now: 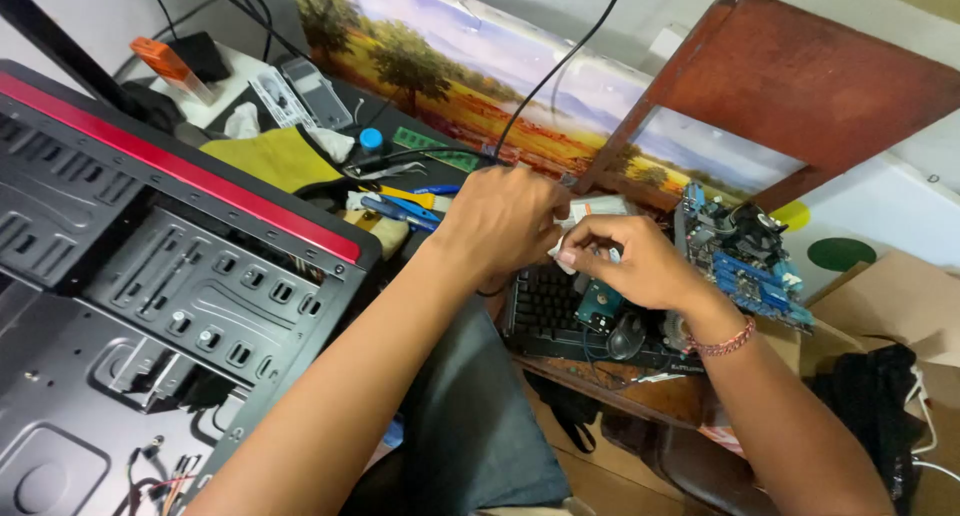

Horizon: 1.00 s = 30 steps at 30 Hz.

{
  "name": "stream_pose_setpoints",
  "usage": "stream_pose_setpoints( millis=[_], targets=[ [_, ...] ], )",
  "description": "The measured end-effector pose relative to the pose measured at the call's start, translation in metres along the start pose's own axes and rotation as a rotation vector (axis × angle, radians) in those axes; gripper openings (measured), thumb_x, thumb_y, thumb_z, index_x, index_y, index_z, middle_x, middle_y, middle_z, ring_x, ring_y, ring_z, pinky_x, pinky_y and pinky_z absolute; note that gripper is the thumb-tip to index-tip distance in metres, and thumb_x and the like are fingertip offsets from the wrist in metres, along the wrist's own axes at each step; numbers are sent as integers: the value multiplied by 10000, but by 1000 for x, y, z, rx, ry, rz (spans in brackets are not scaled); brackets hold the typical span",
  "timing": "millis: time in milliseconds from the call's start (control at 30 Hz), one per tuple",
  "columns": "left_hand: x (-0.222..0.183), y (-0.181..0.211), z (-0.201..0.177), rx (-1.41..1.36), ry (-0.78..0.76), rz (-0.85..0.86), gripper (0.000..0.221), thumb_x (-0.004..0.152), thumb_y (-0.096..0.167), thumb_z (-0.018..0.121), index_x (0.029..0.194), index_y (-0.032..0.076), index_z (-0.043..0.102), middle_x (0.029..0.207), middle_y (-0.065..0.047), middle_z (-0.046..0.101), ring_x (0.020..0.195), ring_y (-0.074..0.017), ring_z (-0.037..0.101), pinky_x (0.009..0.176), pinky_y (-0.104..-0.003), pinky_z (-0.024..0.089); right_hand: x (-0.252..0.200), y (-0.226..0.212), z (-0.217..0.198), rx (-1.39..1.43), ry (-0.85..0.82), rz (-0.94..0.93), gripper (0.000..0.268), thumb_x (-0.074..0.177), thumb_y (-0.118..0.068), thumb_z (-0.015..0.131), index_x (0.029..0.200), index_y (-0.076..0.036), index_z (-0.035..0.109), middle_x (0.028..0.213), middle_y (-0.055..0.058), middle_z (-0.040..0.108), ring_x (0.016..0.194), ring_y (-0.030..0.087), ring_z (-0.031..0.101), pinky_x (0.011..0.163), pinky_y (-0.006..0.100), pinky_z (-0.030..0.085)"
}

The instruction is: The person picks up a hard drive from the workbench, holds it over an open computer case, and brushes dust off the drive and the case interior with a yellow-handled brush, turning the drive to clean different sides. They then set the drive aside and use a blue-handled tool to work on components inside the case.

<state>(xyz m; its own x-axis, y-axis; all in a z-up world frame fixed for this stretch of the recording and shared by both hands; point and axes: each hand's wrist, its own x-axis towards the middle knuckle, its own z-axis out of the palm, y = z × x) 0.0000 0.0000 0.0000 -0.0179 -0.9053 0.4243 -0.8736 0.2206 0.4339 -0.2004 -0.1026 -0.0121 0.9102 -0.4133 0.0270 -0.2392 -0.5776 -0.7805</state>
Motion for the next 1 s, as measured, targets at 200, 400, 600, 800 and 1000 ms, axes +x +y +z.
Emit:
stream_pose_setpoints(
  millis=[200,400,600,800,1000],
  targets=[
    [-10,0,36,-42,-122,-164,172,807,279,766,912,143,775,813,-155,742,775,-366,715,709,-485,574,-13,20,-4,-92,50,153,184,920,-223,751,962,-46,776,741,19,710,684,90,575,630,281,494],
    [-34,-10,102,-366,-216,-308,436,796,268,797,1198,135,692,1000,-97,777,965,-331,730,845,-452,570,-25,70,10,-212,-1,260,161,881,-165,725,984,-46,757,776,56,757,697,134,703,659,303,569],
    [-70,-9,167,-541,-303,-467,497,800,254,821,1250,126,653,1094,-78,759,1036,-286,725,877,-417,569,-50,159,37,-476,-57,244,480,778,-199,855,1179,-7,672,1150,222,689,1113,383,649,962,450,521],
    [-95,-10,215,-690,-380,-505,520,825,227,801,1304,109,637,1126,-105,736,1016,-270,729,865,-384,581,-58,198,70,-465,-42,511,1107,548,-176,1010,1469,-73,405,1477,200,453,1376,382,443,1153,439,385],
    [-113,-8,222,-649,-423,-533,495,829,211,799,1282,79,649,1116,-128,746,973,-262,728,848,-383,577,-51,177,80,-525,-90,710,1309,482,-167,1053,1556,-132,305,1541,163,384,1434,369,371,1177,423,362]
  ],
)
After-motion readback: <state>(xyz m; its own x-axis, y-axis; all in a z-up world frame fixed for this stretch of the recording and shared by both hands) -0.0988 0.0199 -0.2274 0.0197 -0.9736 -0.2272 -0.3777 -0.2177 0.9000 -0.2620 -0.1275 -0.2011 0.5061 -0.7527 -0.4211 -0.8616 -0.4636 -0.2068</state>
